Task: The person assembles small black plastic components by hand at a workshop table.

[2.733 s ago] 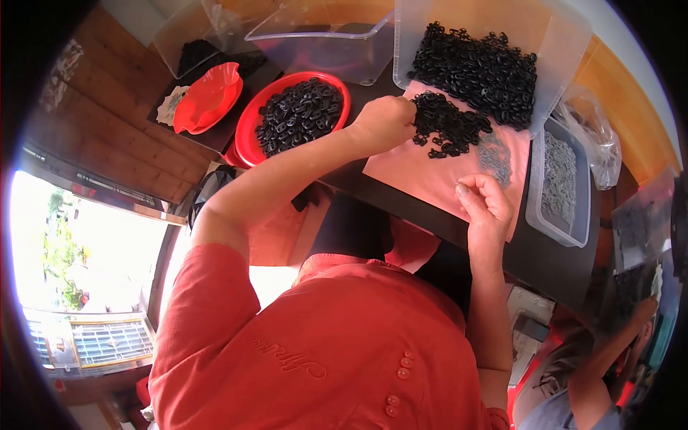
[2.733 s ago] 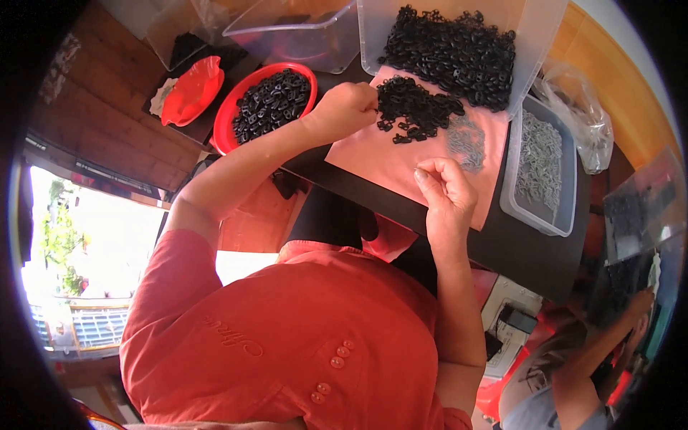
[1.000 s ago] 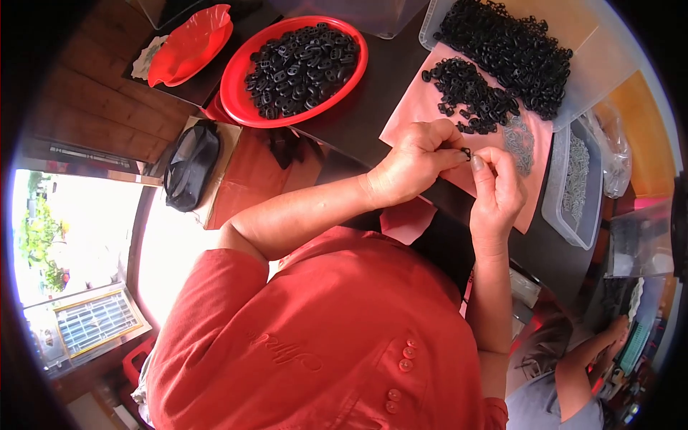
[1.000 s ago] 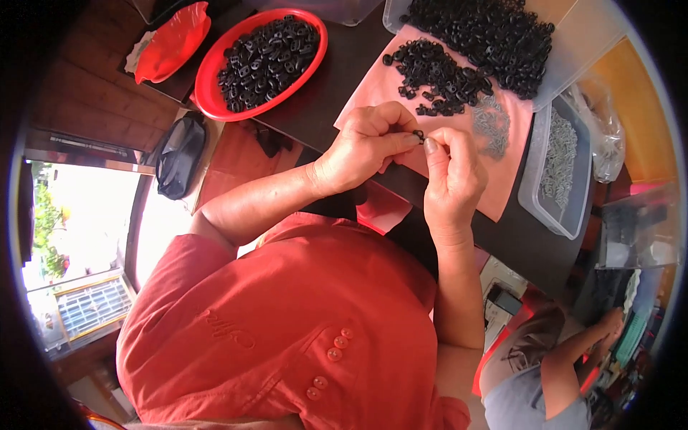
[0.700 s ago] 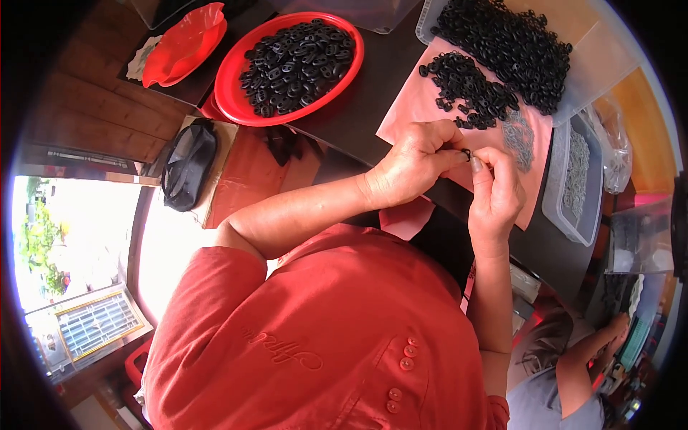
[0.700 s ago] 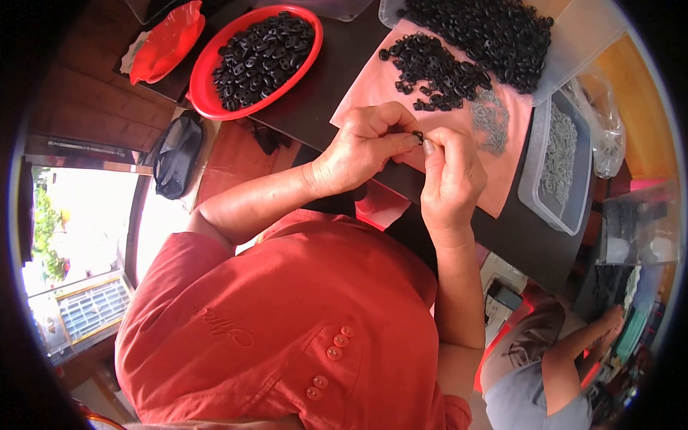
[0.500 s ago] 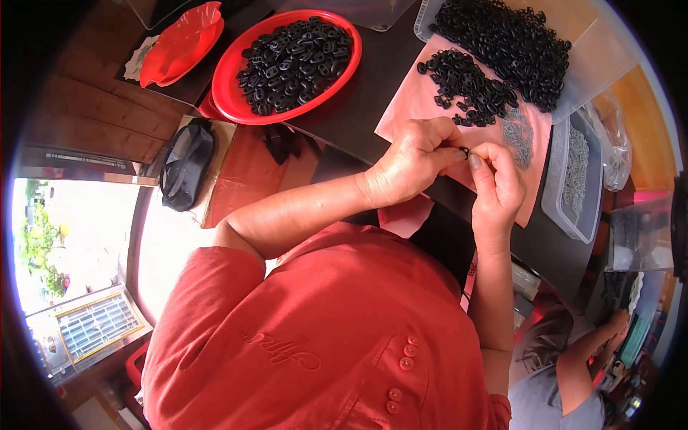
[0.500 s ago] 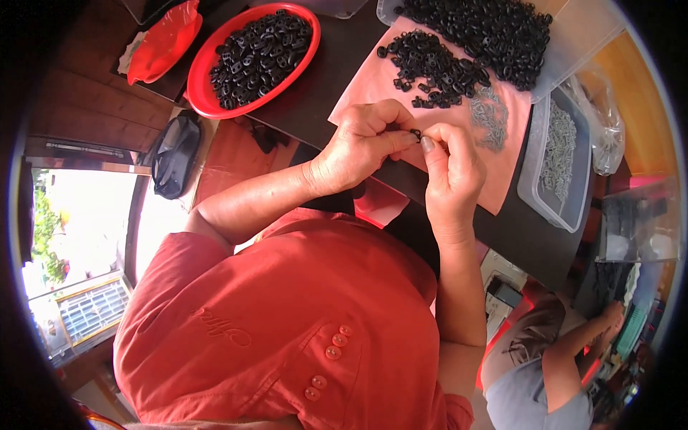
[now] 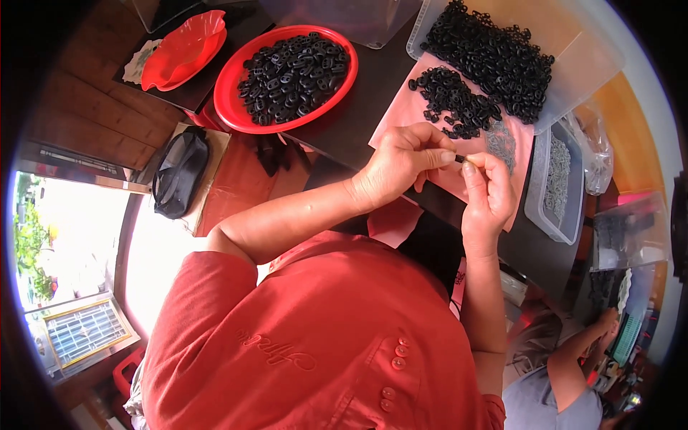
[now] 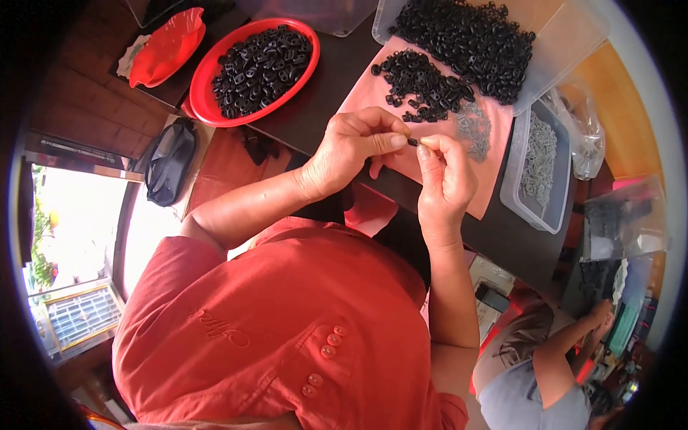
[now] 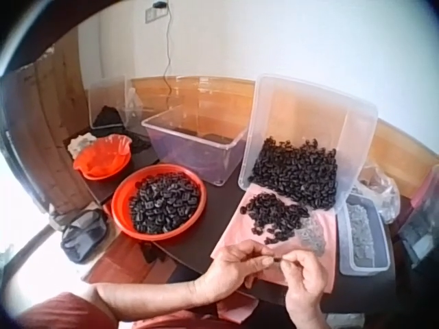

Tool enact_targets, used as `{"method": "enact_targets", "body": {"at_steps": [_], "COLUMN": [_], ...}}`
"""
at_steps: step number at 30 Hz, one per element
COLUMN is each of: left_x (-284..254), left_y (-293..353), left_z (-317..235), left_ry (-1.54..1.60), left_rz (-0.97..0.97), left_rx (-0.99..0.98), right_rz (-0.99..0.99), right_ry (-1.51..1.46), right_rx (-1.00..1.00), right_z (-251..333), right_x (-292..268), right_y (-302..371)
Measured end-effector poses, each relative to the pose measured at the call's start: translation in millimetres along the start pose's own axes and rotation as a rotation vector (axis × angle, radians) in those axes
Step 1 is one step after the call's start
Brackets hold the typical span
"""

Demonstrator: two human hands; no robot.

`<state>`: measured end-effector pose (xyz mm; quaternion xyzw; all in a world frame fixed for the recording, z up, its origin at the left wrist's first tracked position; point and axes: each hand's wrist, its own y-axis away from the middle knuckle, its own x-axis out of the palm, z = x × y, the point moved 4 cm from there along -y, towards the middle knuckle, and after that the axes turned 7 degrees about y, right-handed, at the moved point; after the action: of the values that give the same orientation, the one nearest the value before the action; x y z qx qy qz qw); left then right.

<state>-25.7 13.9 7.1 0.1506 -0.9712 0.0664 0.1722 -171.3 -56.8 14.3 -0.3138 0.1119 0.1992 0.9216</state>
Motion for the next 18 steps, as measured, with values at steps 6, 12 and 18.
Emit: {"method": "enact_targets", "body": {"at_steps": [6, 12, 18], "left_x": [-2, 1, 3], "left_y": [-6, -10, -14], "left_z": [-9, -3, -1], "left_ry": [0.216, 0.276, 0.249], "left_rz": [0.131, 0.204, 0.237], "left_rx": [-0.378, -0.439, -0.471], "right_rz": [-0.011, -0.017, -0.003], "right_ry": [0.250, 0.281, 0.273], "right_rx": [-0.306, -0.437, -0.418], "right_z": [29, 31, 26], "right_x": [-9, -10, -13], "right_y": [-7, -3, -1]}}
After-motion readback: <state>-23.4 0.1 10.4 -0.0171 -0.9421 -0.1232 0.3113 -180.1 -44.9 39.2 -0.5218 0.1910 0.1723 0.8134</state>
